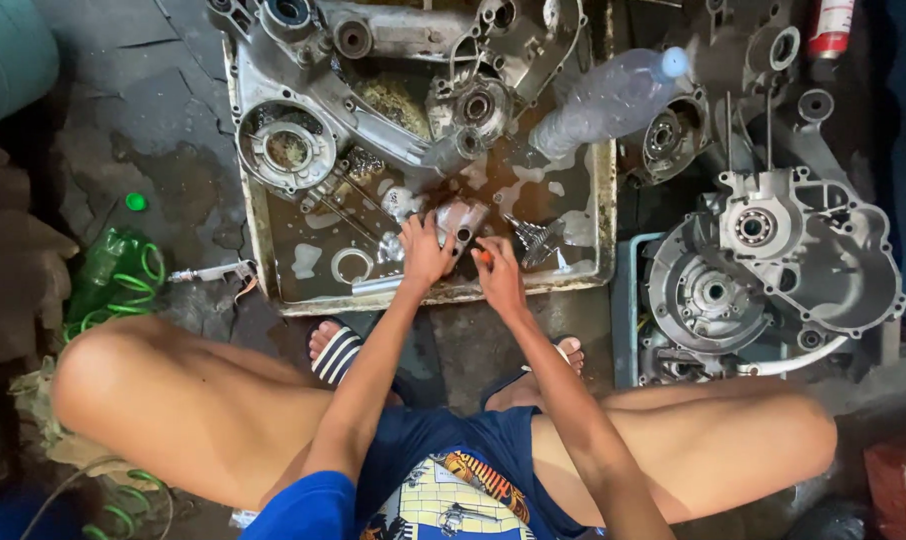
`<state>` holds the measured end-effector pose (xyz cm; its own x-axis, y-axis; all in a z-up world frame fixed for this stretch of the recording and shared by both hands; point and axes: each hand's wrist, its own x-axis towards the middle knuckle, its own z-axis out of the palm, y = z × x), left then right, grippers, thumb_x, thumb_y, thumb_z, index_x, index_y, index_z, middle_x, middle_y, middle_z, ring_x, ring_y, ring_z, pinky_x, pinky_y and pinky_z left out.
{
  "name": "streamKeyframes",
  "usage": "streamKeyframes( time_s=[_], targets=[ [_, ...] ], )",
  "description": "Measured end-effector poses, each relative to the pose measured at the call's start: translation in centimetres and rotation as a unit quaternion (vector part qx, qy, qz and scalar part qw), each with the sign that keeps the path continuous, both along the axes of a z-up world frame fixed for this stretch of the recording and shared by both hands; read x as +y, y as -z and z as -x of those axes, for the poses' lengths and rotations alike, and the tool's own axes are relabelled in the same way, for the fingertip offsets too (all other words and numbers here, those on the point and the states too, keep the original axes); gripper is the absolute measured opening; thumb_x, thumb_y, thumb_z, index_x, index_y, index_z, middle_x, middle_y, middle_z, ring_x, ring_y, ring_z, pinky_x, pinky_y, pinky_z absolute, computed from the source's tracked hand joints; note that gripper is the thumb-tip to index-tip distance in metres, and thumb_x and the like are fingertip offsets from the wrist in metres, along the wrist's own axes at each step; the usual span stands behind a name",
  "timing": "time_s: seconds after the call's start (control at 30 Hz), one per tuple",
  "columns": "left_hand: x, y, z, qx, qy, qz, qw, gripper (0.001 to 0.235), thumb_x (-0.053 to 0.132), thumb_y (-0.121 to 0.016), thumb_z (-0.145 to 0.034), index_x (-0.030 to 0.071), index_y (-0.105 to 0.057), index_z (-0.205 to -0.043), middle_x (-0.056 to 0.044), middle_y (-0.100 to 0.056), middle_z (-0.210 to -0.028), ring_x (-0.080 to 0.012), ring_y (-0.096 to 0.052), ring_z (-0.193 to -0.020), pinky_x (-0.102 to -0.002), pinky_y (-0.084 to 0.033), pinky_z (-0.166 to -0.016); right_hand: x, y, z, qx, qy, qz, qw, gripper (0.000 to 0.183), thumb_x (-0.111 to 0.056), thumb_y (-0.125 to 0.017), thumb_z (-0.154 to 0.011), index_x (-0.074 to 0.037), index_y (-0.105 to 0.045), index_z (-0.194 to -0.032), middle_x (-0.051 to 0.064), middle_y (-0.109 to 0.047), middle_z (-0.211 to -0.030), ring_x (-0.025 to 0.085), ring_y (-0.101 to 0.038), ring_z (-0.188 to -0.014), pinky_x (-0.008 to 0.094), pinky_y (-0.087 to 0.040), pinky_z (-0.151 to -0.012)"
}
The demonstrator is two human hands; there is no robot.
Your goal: Cleaning motorcycle engine components using a brush and solvent in a tray
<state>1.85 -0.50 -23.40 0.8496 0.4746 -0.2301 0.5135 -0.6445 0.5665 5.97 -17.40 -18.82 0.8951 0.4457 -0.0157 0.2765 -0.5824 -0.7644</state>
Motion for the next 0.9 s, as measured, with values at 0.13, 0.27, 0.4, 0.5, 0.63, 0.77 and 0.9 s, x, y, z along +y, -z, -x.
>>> streamKeyframes(
  time_s=[0.13,0.27,0.4,0.5,0.63,0.77,0.9],
  targets=[
    [0.0,-2.0,1.6,-0.006,-0.002,-0.011,1.0,0.079,0.054,-0.071,-0.081,0.007,-0.05,-0.141,-0.015,-0.047,-0.122,-0.0364,-0.045,-0.117,-0.049,-0.038,-0.1,-1.1,-1.4,0.0,-0.016,0.028,-0.03,0.999,0.025,-0.033,-0.066,-0.103,-0.016,-0.073,-0.12,0.005,-0.064,-0.116,0.031,-0.07,-0.105,0.04,-0.062,-0.084],
    [0.0,-4.3,3.4,0.065,-0.031,-0.03,0.997,0.1,0.056,-0.085,-0.066,0.006,-0.046,-0.144,-0.017,-0.046,-0.132,-0.0388,-0.045,-0.124,-0.052,-0.039,-0.106,-2.4,1.9,0.2,0.042,0.029,-0.059,0.997,0.018,-0.014,-0.072,-0.096,-0.004,-0.08,-0.108,0.015,-0.07,-0.107,0.033,-0.072,-0.098,0.04,-0.06,-0.084],
    [0.1,-5.5,5.3,0.112,-0.048,-0.03,0.992,0.096,0.052,-0.087,-0.069,0.007,-0.047,-0.145,-0.017,-0.045,-0.143,-0.0387,-0.042,-0.132,-0.056,-0.039,-0.109,-2.2,2.2,-0.4,0.037,0.136,-0.035,0.989,0.016,-0.014,-0.07,-0.093,0.0,-0.078,-0.095,0.021,-0.072,-0.091,0.038,-0.072,-0.09,0.044,-0.056,-0.076],
    [-0.6,-5.0,6.7,0.129,-0.066,-0.042,0.989,0.084,0.05,-0.083,-0.076,0.008,-0.051,-0.141,-0.015,-0.049,-0.137,-0.0385,-0.049,-0.123,-0.056,-0.043,-0.103,-2.8,2.4,-0.3,0.11,0.185,0.017,0.976,0.027,-0.023,-0.068,-0.094,-0.001,-0.076,-0.082,0.019,-0.07,-0.085,0.037,-0.07,-0.083,0.047,-0.052,-0.076],
    [-1.5,-4.5,7.1,0.087,-0.098,-0.03,0.991,0.082,0.047,-0.084,-0.076,0.016,-0.052,-0.145,-0.01,-0.051,-0.136,-0.0377,-0.052,-0.119,-0.055,-0.046,-0.099,-3.0,5.6,0.8,0.008,0.169,-0.024,0.985,0.033,-0.014,-0.062,-0.1,-0.003,-0.067,-0.069,0.018,-0.068,-0.07,0.036,-0.071,-0.074,0.042,-0.053,-0.068],
    [-1.7,-3.2,6.9,0.098,-0.141,-0.035,0.985,0.069,0.039,-0.082,-0.082,0.024,-0.057,-0.144,-0.005,-0.058,-0.137,-0.0363,-0.057,-0.116,-0.055,-0.046,-0.101,-1.4,3.8,3.0,0.031,0.129,-0.114,0.985,0.028,-0.006,-0.064,-0.096,-0.001,-0.069,-0.07,0.019,-0.067,-0.07,0.033,-0.067,-0.071,0.042,-0.051,-0.072],
    [-1.4,-2.0,7.4,0.069,-0.133,-0.056,0.987,0.068,0.04,-0.085,-0.075,0.028,-0.064,-0.138,-0.002,-0.062,-0.132,-0.0333,-0.059,-0.11,-0.052,-0.047,-0.096,0.6,-1.6,4.2,-0.077,0.033,-0.212,0.974,0.017,-0.005,-0.061,-0.1,0.004,-0.073,-0.093,0.024,-0.07,-0.095,0.042,-0.069,-0.091,0.044,-0.054,-0.083]
  ],
)
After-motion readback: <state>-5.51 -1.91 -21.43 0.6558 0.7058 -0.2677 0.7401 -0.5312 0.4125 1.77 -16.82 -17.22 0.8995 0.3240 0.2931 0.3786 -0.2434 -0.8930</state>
